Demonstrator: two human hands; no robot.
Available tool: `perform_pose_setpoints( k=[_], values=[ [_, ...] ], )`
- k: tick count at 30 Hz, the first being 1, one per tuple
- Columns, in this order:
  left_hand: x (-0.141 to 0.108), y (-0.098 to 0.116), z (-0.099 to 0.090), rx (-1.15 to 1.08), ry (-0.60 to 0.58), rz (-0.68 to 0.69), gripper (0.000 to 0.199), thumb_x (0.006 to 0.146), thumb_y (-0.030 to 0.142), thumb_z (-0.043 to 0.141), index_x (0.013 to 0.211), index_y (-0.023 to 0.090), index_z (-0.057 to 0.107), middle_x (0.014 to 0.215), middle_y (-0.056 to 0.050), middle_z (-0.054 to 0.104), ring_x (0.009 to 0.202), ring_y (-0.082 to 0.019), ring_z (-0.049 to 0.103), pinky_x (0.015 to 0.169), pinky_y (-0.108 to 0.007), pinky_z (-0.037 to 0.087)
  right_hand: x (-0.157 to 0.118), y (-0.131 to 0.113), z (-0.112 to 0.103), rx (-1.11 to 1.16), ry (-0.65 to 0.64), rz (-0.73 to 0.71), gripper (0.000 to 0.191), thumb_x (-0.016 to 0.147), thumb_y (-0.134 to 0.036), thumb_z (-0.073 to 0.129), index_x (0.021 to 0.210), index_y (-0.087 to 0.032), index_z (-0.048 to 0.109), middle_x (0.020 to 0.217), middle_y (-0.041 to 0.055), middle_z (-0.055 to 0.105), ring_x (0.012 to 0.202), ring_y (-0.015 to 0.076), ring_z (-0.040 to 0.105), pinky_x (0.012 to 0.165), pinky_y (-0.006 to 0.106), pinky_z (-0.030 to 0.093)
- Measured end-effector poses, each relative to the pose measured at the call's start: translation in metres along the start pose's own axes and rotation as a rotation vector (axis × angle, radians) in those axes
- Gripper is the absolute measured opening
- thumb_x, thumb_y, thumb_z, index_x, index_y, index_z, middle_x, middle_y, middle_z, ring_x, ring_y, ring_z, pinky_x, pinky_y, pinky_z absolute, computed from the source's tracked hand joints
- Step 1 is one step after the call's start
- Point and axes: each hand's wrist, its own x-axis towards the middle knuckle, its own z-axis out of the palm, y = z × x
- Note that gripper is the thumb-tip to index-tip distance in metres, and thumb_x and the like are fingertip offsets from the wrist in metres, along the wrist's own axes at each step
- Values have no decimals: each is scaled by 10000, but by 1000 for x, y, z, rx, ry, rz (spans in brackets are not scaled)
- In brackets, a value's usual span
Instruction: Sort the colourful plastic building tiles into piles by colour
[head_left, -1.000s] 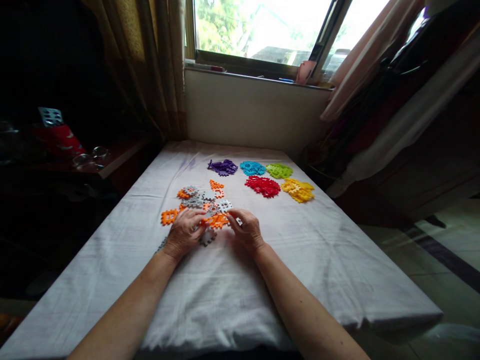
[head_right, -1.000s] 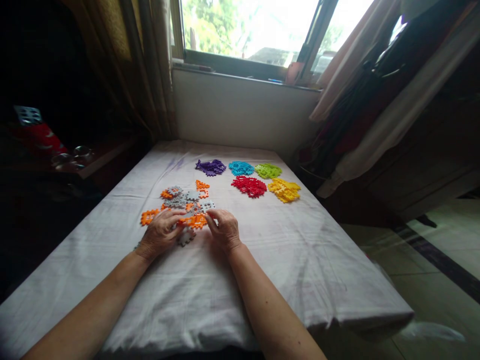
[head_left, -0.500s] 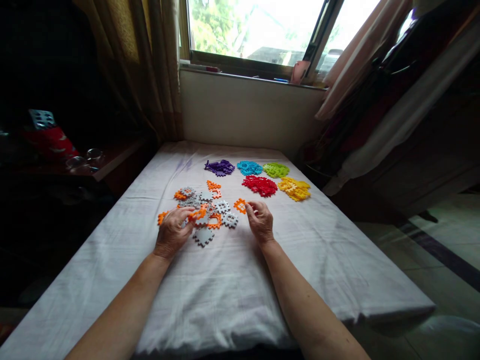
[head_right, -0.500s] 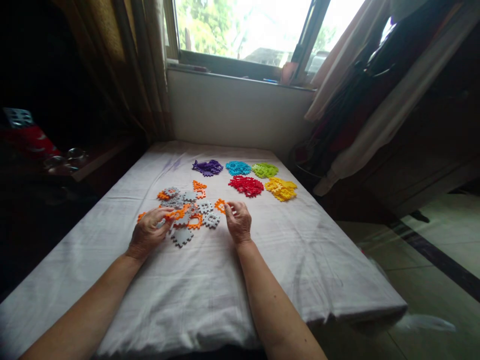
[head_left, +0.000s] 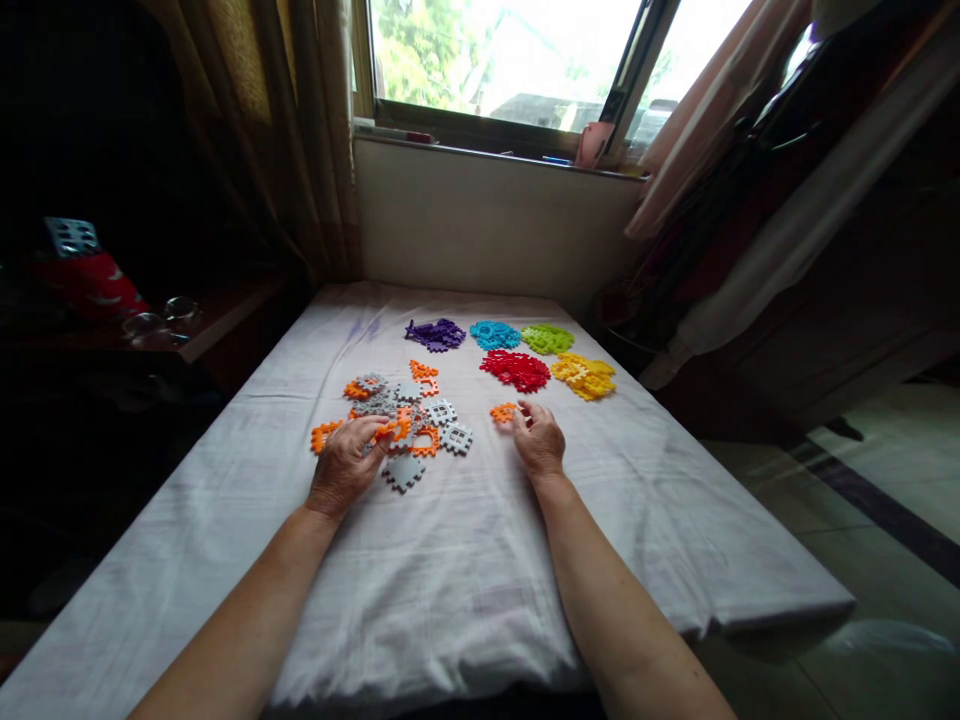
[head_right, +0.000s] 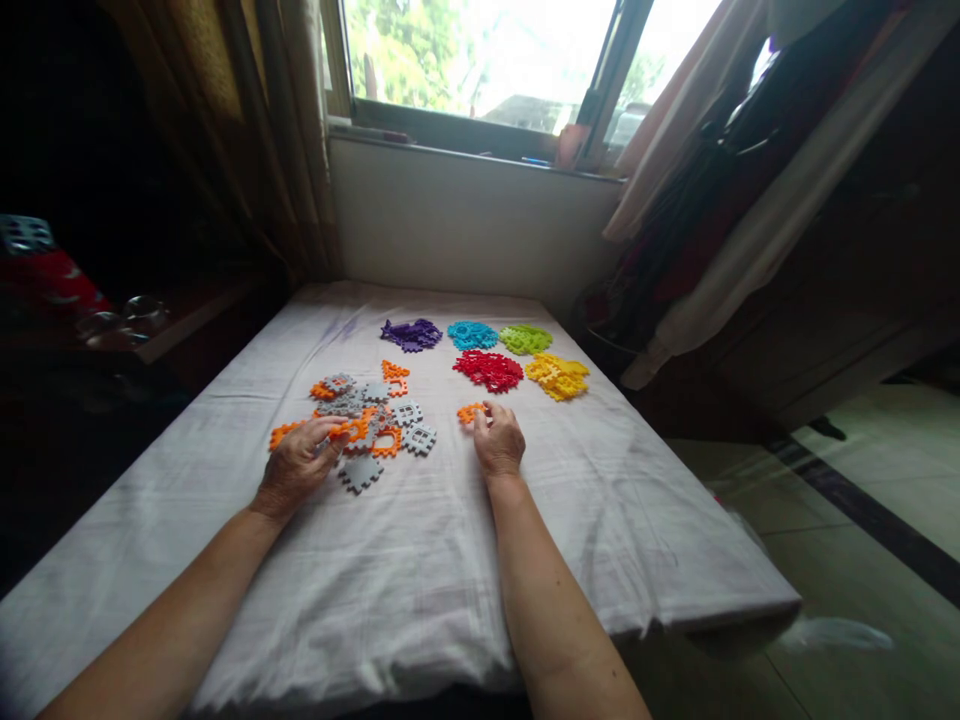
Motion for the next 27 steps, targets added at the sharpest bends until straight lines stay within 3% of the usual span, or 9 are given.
perform_pose_setpoints(
  k=[4, 8, 13, 15, 18, 23, 27],
  values=[
    [0, 11, 3, -43, -29, 52, 355, 979, 509, 479, 962, 253, 724, 1057, -57, 769, 1024, -226, 702, 947, -397, 537, -22, -27, 8, 54, -89, -309, 247, 922, -317, 532, 966, -222, 757, 921, 64, 722, 793, 178, 657, 809, 293, 513],
    [-2, 21, 9, -39, -38, 120, 332, 985, 482, 492, 935, 247, 721, 989, -53, 766, 974, -217, 699, 901, -374, 540, -48, -57, 16, 124, -241, -592, 231, 931, -331, 591, 1101, -254, 726, 939, 47, 736, 869, 181, 678, 833, 276, 524],
    [-5, 20, 13, -28, -99, 169, 309, 997, 447, 486, 996, 242, 716, 1013, -48, 762, 941, -203, 695, 886, -368, 538, -58, -70, 18, 152, -295, -725, 170, 962, -311, 565, 974, -256, 725, 874, 42, 733, 831, 163, 673, 789, 247, 518],
    [-6, 18, 13, 5, -102, 133, 335, 979, 476, 511, 1130, 239, 692, 1082, -61, 755, 989, -219, 691, 918, -386, 536, -52, -64, 17, 184, -240, -669, 174, 949, -303, 562, 916, -243, 722, 823, 38, 723, 771, 159, 663, 752, 246, 511],
    [-8, 14, 13, 83, -138, 99, 449, 937, 516, 569, 1288, 243, 628, 1234, -82, 719, 1131, -255, 658, 1024, -438, 495, -33, -45, 12, 202, -129, -459, 195, 918, -324, 559, 861, -229, 719, 763, 27, 711, 685, 155, 640, 709, 256, 498],
    [-11, 12, 13, 221, -289, 66, 425, 934, 505, 561, 1279, 275, 653, 1353, -77, 669, 1284, -293, 580, 1121, -529, 393, -6, -11, -4, 114, -66, -72, 246, 863, -397, 553, 778, -226, 708, 731, 24, 719, 681, 176, 650, 654, 267, 468],
    [-9, 14, 9, 303, -327, 23, 374, 955, 457, 521, 1254, 292, 673, 1371, -68, 661, 1319, -306, 553, 1161, -594, 298, -1, 1, -10, 83, -86, 75, 259, 836, -438, 571, 791, -234, 723, 718, 10, 727, 690, 181, 659, 630, 264, 443]
  ],
)
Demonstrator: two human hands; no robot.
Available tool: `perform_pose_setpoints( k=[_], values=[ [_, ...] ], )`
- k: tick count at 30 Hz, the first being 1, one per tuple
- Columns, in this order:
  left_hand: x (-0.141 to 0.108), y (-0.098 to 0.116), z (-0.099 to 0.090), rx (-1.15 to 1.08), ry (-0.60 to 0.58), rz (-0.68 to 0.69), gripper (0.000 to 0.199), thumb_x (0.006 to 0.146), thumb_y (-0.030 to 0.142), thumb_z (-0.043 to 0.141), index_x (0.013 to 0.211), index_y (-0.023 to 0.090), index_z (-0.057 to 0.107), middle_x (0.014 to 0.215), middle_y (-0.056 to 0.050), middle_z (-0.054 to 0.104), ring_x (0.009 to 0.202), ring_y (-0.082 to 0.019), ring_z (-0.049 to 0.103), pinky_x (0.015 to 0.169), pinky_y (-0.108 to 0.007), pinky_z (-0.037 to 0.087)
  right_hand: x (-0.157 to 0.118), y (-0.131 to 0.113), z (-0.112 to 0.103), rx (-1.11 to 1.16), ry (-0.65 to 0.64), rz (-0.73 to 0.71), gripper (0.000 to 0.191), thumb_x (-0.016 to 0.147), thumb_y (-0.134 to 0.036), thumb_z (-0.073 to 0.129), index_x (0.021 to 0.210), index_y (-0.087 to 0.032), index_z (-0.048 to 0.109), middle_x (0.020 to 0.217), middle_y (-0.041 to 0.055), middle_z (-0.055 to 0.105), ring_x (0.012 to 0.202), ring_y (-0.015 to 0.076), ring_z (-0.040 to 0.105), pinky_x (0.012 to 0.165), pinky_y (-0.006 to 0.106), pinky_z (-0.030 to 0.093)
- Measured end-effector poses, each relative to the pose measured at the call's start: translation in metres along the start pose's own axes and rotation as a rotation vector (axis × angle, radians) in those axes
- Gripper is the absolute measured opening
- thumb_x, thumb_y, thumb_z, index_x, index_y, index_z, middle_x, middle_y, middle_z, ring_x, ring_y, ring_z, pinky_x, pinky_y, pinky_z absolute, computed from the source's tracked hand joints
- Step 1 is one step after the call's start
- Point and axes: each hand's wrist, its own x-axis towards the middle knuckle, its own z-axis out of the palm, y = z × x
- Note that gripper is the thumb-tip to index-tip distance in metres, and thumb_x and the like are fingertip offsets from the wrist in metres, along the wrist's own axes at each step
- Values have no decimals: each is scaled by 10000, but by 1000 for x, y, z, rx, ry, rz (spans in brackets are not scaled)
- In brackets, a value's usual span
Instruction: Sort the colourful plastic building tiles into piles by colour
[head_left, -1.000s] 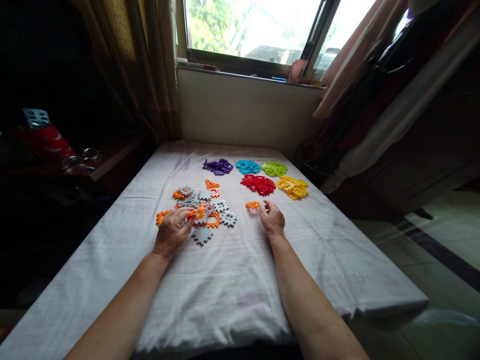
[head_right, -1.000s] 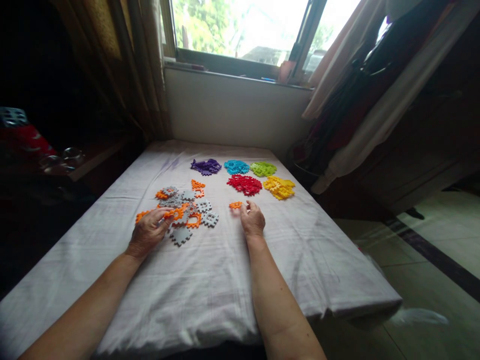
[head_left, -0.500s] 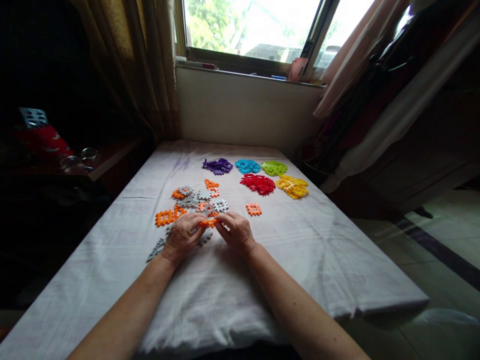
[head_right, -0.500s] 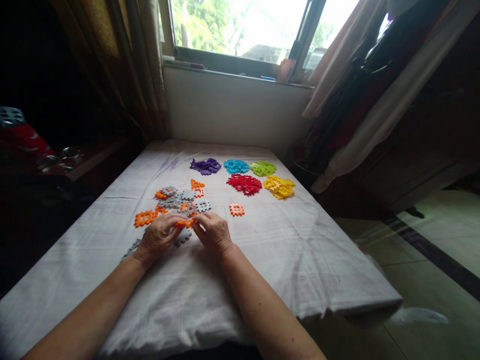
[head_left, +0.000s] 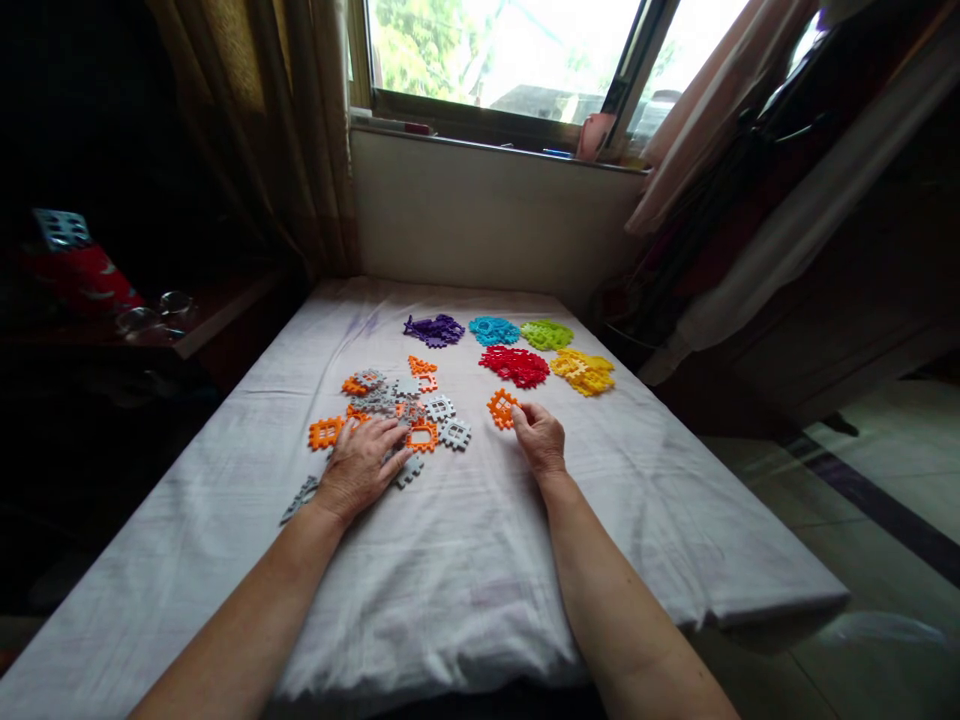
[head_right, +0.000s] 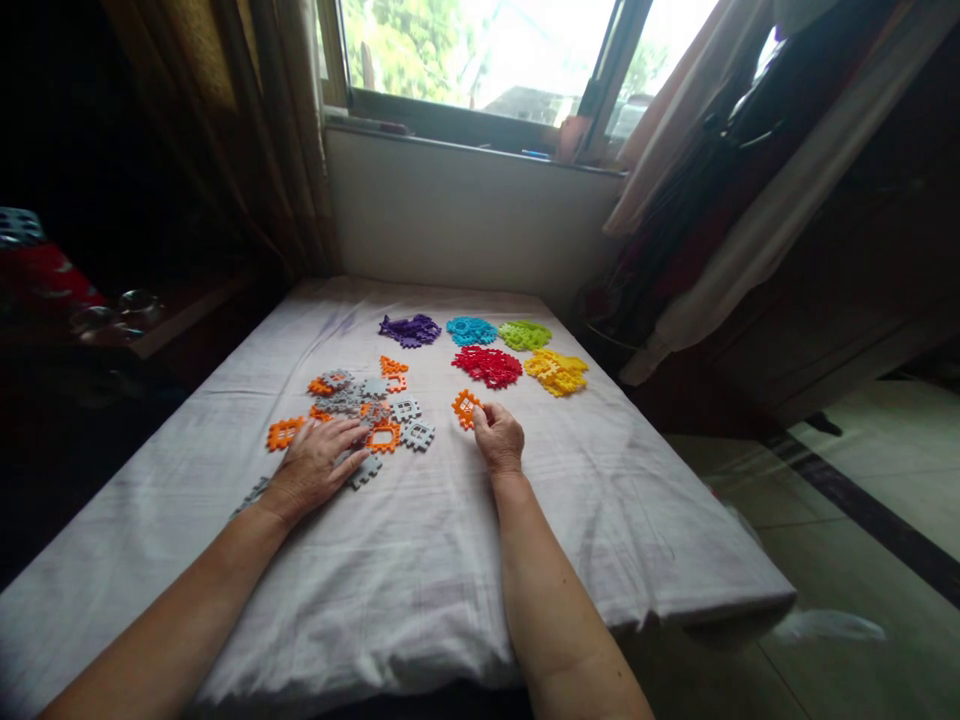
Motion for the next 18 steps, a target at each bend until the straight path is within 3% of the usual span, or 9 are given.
perform_pose_setpoints(
  k=[3, 8, 12, 18],
  values=[
    [0, -2, -5, 42, 25, -46, 354, 958, 426, 507, 1231, 289, 686, 1337, -74, 682, 1312, -309, 558, 1176, -612, 247, 2, 4, 0, -12, -3, 45, 264, 830, -449, 579, 807, -238, 734, 712, 7, 724, 687, 182, 652, 621, 266, 438],
    [0, -5, -13, 77, 52, -109, 313, 943, 425, 517, 1138, 290, 721, 1275, -79, 712, 1255, -314, 594, 1167, -622, 247, 5, 10, 3, -75, 99, 45, 353, 836, -380, 569, 1069, -177, 740, 853, 51, 733, 707, 182, 636, 679, 292, 478],
    [0, -6, -16, 71, 52, -137, 265, 934, 395, 528, 1072, 286, 726, 1253, -68, 724, 1228, -296, 613, 1165, -611, 255, -6, 0, 10, -127, 132, -238, 288, 872, -306, 538, 1028, -195, 754, 964, 85, 718, 807, 198, 637, 793, 326, 511],
    [0, -10, -15, 55, 43, -178, 260, 911, 336, 541, 1085, 273, 724, 1267, -72, 719, 1230, -287, 622, 1170, -602, 261, -44, -47, 34, -208, -230, -724, 177, 908, -306, 617, 997, -270, 765, 1183, 81, 698, 1120, 241, 600, 996, 397, 468]
  ],
)
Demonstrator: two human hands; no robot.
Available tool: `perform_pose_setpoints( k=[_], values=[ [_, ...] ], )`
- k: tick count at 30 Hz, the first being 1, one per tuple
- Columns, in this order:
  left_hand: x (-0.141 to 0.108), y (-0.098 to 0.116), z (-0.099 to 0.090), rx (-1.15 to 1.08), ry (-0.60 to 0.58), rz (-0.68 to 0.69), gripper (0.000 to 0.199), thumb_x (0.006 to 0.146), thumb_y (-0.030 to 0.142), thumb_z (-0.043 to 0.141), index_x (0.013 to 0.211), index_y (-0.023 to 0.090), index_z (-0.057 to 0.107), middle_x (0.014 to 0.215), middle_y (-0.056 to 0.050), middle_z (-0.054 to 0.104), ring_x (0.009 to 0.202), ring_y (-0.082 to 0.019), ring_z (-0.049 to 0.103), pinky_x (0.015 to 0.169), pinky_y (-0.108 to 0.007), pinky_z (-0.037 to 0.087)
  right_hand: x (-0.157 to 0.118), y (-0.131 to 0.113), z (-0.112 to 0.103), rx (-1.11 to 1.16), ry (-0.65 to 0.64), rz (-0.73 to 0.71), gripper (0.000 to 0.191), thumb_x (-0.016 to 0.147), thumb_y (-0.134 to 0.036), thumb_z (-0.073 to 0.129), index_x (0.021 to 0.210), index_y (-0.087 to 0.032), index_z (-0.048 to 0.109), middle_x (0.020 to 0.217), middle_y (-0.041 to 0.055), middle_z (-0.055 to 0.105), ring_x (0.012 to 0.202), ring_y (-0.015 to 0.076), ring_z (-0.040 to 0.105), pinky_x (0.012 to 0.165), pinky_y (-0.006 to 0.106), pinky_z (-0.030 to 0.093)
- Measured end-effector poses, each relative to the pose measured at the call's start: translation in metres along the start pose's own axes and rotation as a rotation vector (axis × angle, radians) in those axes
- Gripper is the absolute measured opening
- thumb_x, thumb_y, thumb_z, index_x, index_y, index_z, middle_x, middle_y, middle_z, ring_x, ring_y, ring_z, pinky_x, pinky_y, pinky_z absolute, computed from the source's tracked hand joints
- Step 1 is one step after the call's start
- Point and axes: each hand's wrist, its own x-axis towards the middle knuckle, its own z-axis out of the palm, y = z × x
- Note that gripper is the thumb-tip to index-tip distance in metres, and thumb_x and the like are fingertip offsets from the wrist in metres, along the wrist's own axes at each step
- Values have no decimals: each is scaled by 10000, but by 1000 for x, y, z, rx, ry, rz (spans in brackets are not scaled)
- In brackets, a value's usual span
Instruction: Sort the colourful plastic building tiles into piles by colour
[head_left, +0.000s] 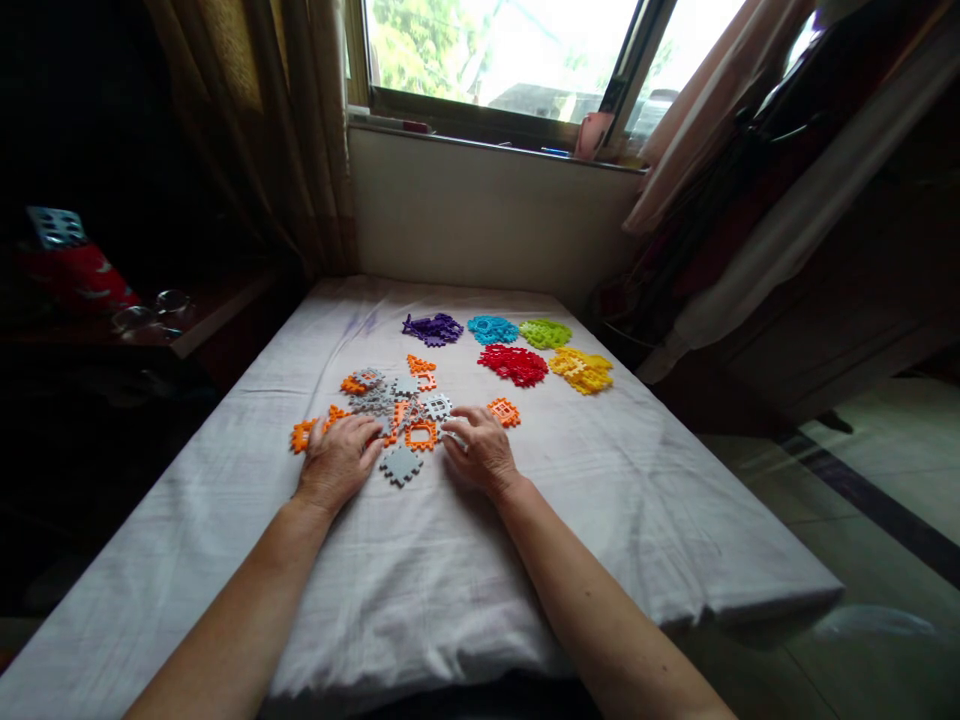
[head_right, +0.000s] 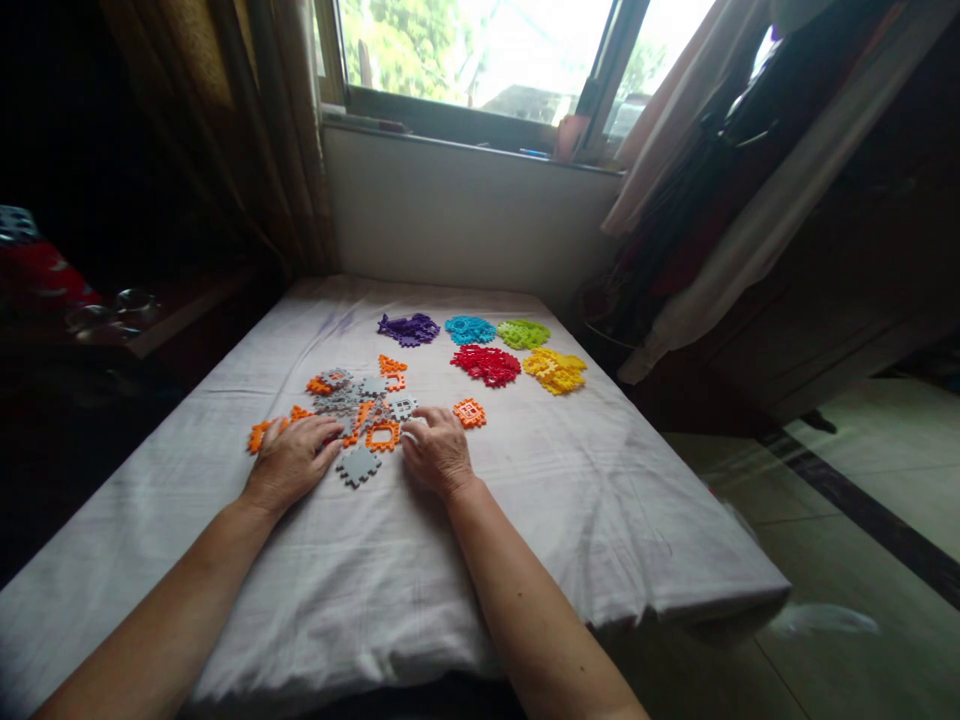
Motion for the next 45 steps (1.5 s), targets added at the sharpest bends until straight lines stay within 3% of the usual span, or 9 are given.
perform_pose_setpoints(
  k=[4, 8, 17, 21, 25, 28, 33, 37, 45],
  values=[
    [0, -1, -2, 14, 0, -31, 267, 906, 340, 549, 1095, 264, 723, 1267, -75, 719, 1227, -287, 625, 1175, -587, 262, 3, -22, 6, -35, -175, -92, 197, 911, -359, 644, 1058, -279, 747, 1394, 81, 614, 1369, 300, 455, 1070, 478, 412],
    [1, -4, -4, 24, -18, -62, 291, 908, 375, 552, 1125, 269, 715, 1286, -68, 711, 1252, -283, 608, 1182, -560, 262, 2, -21, 9, 6, -228, -72, 156, 928, -324, 615, 965, -243, 743, 1413, 82, 611, 1399, 313, 442, 1086, 502, 402],
    [1, -11, 1, 22, 12, -61, 354, 924, 434, 525, 1190, 275, 697, 1345, -93, 675, 1281, -310, 583, 1172, -584, 273, 0, -4, 18, 309, -15, -22, 186, 955, -285, 539, 973, -238, 718, 1315, 91, 674, 1312, 226, 543, 1128, 445, 409],
    [0, -3, 2, -17, 61, 42, 391, 902, 431, 568, 1247, 284, 676, 1394, -93, 639, 1307, -320, 558, 1179, -590, 274, 2, -2, 23, 321, 44, 34, 246, 977, -298, 489, 911, -234, 717, 1258, 91, 708, 1252, 228, 592, 1091, 430, 450],
    [-1, 3, 3, -56, 8, 138, 331, 901, 416, 579, 1181, 299, 710, 1375, -74, 654, 1333, -315, 537, 1189, -616, 244, 6, 2, 17, 351, 136, 87, 272, 989, -314, 465, 932, -235, 719, 1206, 89, 729, 1190, 214, 627, 1065, 399, 468],
    [-1, 2, 4, -74, -43, 171, 308, 901, 452, 588, 1126, 298, 731, 1372, -70, 656, 1344, -323, 526, 1195, -639, 210, 8, 17, 6, 309, 279, 211, 309, 1002, -342, 439, 947, -222, 717, 1188, 107, 728, 1146, 218, 640, 1048, 399, 468],
    [-3, 5, 6, -50, -76, 191, 435, 857, 568, 628, 1175, 283, 712, 1418, -96, 622, 1376, -346, 488, 1201, -656, 172, 3, 58, -11, 101, 464, 367, 274, 965, -333, 498, 966, -189, 731, 1202, 143, 706, 1149, 256, 602, 1055, 432, 431],
    [-3, 10, 8, -37, -80, 193, 411, 845, 577, 637, 1123, 286, 726, 1414, -96, 624, 1384, -344, 481, 1202, -648, 180, -5, 75, -16, -37, 422, 426, 213, 941, -315, 557, 971, -227, 748, 1236, 110, 692, 1173, 274, 563, 1035, 453, 415],
    [-1, 4, 8, -89, -27, 139, 431, 844, 558, 632, 1150, 265, 708, 1369, -103, 658, 1354, -344, 523, 1187, -625, 244, -14, 75, -11, -127, 265, 434, 132, 892, -264, 633, 888, -249, 765, 1206, 92, 699, 1197, 283, 527, 999, 460, 405]
  ],
)
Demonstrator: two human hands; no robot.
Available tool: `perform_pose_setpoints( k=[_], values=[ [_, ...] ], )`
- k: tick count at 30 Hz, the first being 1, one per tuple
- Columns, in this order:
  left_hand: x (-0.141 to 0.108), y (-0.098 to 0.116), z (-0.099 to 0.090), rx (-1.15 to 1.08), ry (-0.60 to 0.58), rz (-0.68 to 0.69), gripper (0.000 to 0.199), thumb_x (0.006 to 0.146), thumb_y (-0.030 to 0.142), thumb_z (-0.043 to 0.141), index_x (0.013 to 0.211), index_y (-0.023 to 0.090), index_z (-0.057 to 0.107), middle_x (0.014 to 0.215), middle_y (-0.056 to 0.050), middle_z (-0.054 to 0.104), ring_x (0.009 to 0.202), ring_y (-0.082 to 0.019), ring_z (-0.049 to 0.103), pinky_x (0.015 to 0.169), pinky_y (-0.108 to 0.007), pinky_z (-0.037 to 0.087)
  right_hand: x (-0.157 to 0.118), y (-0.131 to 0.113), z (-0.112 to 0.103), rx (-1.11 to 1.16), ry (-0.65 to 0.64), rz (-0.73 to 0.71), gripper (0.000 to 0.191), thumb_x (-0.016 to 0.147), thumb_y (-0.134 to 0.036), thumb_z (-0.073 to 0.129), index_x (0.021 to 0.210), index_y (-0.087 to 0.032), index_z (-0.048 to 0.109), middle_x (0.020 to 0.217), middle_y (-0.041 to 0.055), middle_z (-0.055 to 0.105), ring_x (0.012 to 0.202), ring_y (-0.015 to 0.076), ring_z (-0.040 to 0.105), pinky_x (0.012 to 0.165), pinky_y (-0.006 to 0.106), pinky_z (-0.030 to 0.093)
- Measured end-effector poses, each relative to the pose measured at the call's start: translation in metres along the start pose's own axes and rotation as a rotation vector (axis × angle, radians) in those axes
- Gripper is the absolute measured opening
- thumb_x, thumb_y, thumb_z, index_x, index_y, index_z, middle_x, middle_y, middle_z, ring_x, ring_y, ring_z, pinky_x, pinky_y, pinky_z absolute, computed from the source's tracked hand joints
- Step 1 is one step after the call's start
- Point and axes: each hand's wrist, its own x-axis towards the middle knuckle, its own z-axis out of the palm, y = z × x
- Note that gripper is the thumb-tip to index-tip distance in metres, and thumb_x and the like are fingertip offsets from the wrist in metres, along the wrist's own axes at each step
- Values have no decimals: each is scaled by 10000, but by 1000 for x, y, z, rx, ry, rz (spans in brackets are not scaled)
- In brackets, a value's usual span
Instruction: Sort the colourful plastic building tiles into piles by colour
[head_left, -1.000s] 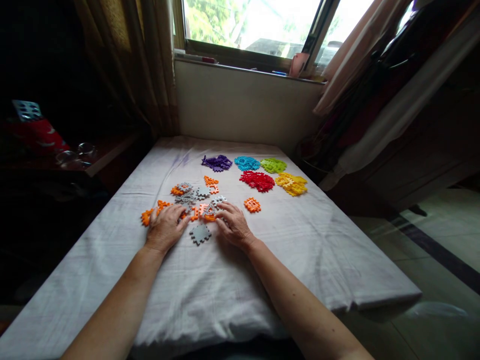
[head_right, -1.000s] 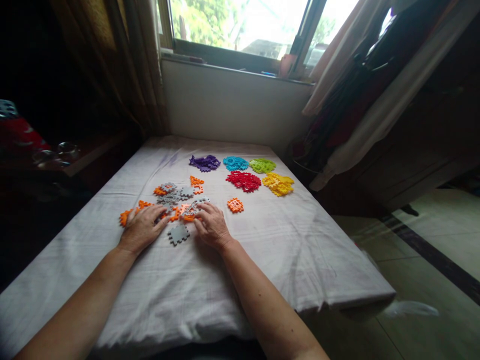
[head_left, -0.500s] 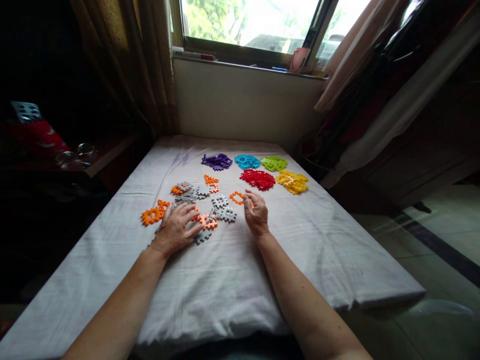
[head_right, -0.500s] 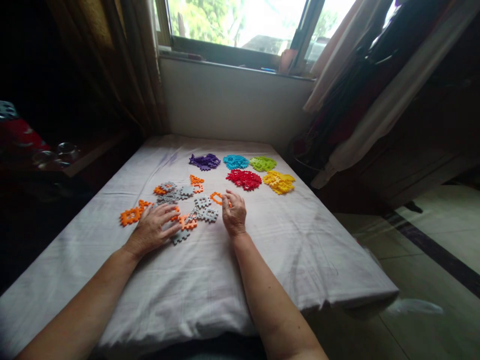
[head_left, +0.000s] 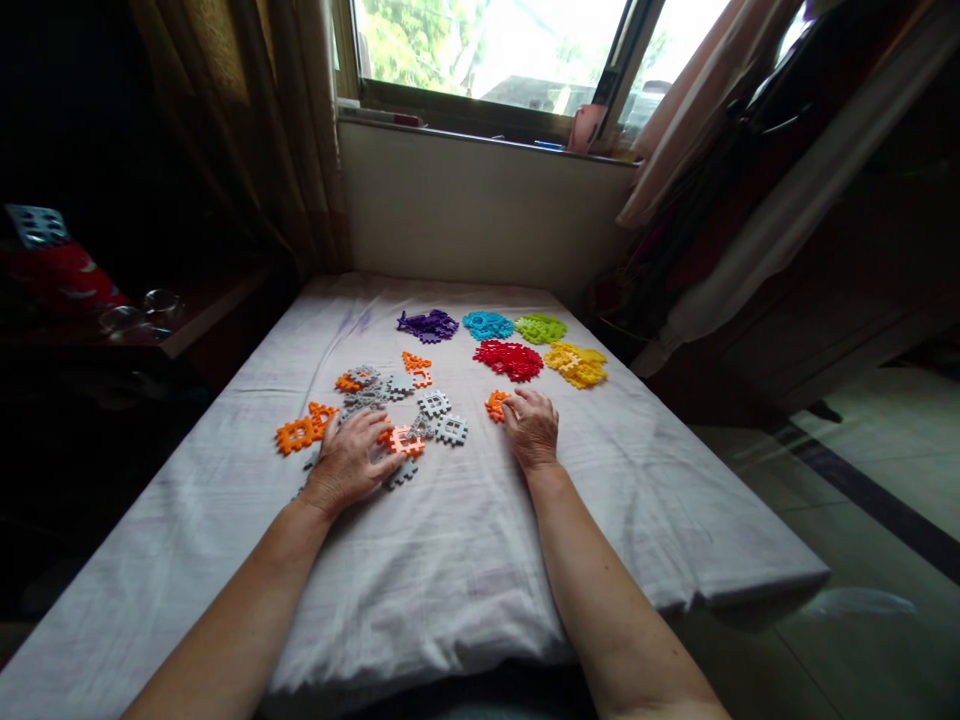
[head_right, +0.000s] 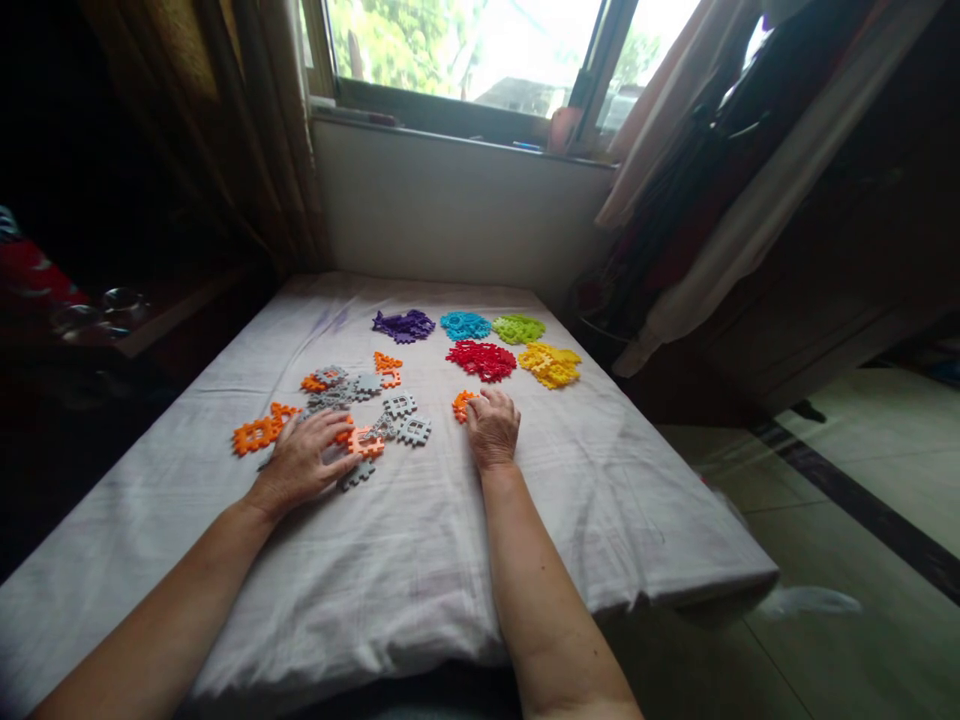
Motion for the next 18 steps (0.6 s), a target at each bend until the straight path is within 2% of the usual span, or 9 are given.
perform_pose_setpoints(
  k=[5, 9, 13, 18],
  values=[
    [2, -11, -6, -14, 77, -31, 440, 868, 572, 590, 1167, 265, 689, 1336, -92, 679, 1295, -317, 573, 1167, -565, 315, -3, 2, 1, -3, 21, -2, 153, 873, -237, 614, 894, -262, 764, 1147, 71, 719, 1144, 260, 552, 979, 432, 423],
    [3, -15, -9, -44, 144, -62, 441, 894, 558, 551, 1177, 241, 673, 1335, -100, 676, 1276, -296, 589, 1150, -514, 360, -5, -13, 0, 35, -15, -72, 162, 878, -216, 609, 918, -259, 760, 1171, 66, 727, 1165, 255, 573, 1005, 426, 428],
    [3, -9, -7, -97, 146, -8, 470, 901, 566, 555, 1227, 240, 651, 1350, -96, 668, 1291, -279, 581, 1165, -494, 357, -12, -44, -3, 151, -105, -253, 192, 910, -271, 617, 1052, -250, 743, 1211, 78, 721, 1214, 255, 585, 1074, 438, 417],
    [1, 1, 0, -100, 56, 90, 502, 883, 558, 607, 1299, 278, 635, 1393, -89, 643, 1346, -295, 539, 1199, -562, 284, -22, -75, -3, 277, -235, -536, 514, 846, -444, 728, 1309, -240, 637, 1384, 100, 640, 1310, 266, 539, 1107, 433, 417]
  ],
)
